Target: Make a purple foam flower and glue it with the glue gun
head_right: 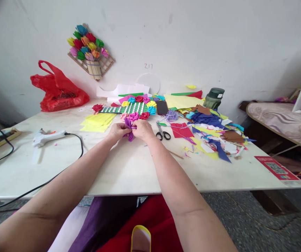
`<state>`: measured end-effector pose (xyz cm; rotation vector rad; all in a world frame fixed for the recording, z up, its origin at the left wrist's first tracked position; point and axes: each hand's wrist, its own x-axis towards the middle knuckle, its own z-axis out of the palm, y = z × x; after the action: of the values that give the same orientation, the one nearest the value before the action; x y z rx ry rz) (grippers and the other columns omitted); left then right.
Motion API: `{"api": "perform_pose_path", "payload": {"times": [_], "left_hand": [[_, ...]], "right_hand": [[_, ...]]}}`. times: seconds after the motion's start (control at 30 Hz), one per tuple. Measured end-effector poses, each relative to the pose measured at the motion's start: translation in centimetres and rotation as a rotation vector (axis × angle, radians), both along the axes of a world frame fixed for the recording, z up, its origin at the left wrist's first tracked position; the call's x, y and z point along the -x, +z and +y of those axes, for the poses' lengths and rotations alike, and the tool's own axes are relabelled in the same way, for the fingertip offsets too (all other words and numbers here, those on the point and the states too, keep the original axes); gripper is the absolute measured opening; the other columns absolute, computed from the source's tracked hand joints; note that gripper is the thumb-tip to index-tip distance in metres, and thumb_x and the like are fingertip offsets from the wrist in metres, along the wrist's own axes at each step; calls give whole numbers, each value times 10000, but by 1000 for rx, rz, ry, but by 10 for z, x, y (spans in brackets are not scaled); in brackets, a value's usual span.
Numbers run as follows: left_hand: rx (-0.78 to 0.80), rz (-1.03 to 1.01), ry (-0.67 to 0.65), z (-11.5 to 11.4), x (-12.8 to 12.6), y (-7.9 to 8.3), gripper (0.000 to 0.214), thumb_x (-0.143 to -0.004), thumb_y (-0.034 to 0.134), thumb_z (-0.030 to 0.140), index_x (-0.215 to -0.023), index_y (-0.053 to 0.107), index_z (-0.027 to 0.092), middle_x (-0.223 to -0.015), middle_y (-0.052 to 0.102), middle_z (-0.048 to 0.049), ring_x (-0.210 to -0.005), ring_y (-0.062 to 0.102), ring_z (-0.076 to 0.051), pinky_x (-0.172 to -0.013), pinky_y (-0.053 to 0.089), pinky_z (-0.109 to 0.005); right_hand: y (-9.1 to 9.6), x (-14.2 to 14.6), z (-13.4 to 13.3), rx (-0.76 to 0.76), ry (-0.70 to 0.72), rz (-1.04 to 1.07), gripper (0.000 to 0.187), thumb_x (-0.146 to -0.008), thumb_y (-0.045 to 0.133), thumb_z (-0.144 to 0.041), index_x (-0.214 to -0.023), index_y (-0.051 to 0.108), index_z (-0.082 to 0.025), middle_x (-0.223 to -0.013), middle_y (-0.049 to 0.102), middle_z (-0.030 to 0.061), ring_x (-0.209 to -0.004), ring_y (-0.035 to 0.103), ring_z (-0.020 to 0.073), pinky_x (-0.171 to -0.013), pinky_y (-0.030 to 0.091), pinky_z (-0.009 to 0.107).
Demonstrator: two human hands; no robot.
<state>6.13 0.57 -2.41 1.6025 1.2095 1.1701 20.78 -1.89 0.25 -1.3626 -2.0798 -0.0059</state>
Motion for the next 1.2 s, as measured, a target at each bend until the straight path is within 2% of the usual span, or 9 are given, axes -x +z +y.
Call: {"api": "perform_pose_path", "payload": {"times": [0.13, 0.23, 0.37, 0.5, 0.8, 1.03, 1.2], "left_hand": [[-38, 111, 27, -4, -2, 6, 81, -550, 623, 215, -585, 621, 142, -502, 572, 13, -471, 512, -101, -491, 418, -215], [-36, 110, 36, -8, -4, 12, 66, -555, 620, 202, -579, 621, 140, -499, 575, 9, -466, 513, -103, -486, 427, -218], [-7, 24, 26, -11, -5, 15, 60, -546, 641, 190, -542, 617, 135, -478, 572, -4, -443, 498, -103, -463, 415, -225], [70, -145, -5, -12, -5, 14, 86, -523, 671, 195, -532, 621, 126, -435, 536, 1, -410, 459, -89, -433, 375, -223], [204, -436, -111, -11, -4, 12, 113, -486, 661, 175, -514, 567, 118, -456, 522, 9, -446, 488, -95, -491, 425, -245], [228, -472, -205, -4, 4, 7, 148, -475, 700, 154, -568, 596, 104, -519, 569, -10, -505, 535, -108, -554, 449, -259], [223, -473, -208, -4, 5, 10, 197, -465, 733, 175, -615, 633, 96, -567, 615, -30, -545, 574, -131, -615, 472, -293]], "right_hand": [[7, -1, -7, -17, -41, -182, 223, -775, 487, -199, -847, 696, -172, -892, 673, 81, -826, 598, 193, -711, 412, 269], [10, -3, -8, -13, -46, -262, 246, -816, 459, -209, -878, 696, -189, -918, 665, 78, -840, 590, 184, -693, 392, 258], [12, -5, -7, -26, -12, -318, 272, -855, 425, -218, -878, 695, -195, -904, 670, 70, -834, 587, 176, -672, 373, 254], [15, -2, -9, -32, 9, -369, 282, -856, 412, -197, -879, 690, -157, -911, 670, 90, -830, 588, 185, -665, 360, 267], [12, 8, -12, -113, -8, -427, 273, -835, 405, -155, -874, 671, -109, -897, 648, 126, -829, 564, 204, -640, 346, 291], [5, 12, -12, -127, -28, -422, 272, -832, 395, -131, -882, 661, -111, -903, 634, 137, -849, 554, 210, -665, 356, 295], [8, 10, -13, -90, -91, -290, 270, -842, 407, -179, -928, 661, -153, -949, 646, 100, -883, 567, 199, -680, 366, 276]]}}
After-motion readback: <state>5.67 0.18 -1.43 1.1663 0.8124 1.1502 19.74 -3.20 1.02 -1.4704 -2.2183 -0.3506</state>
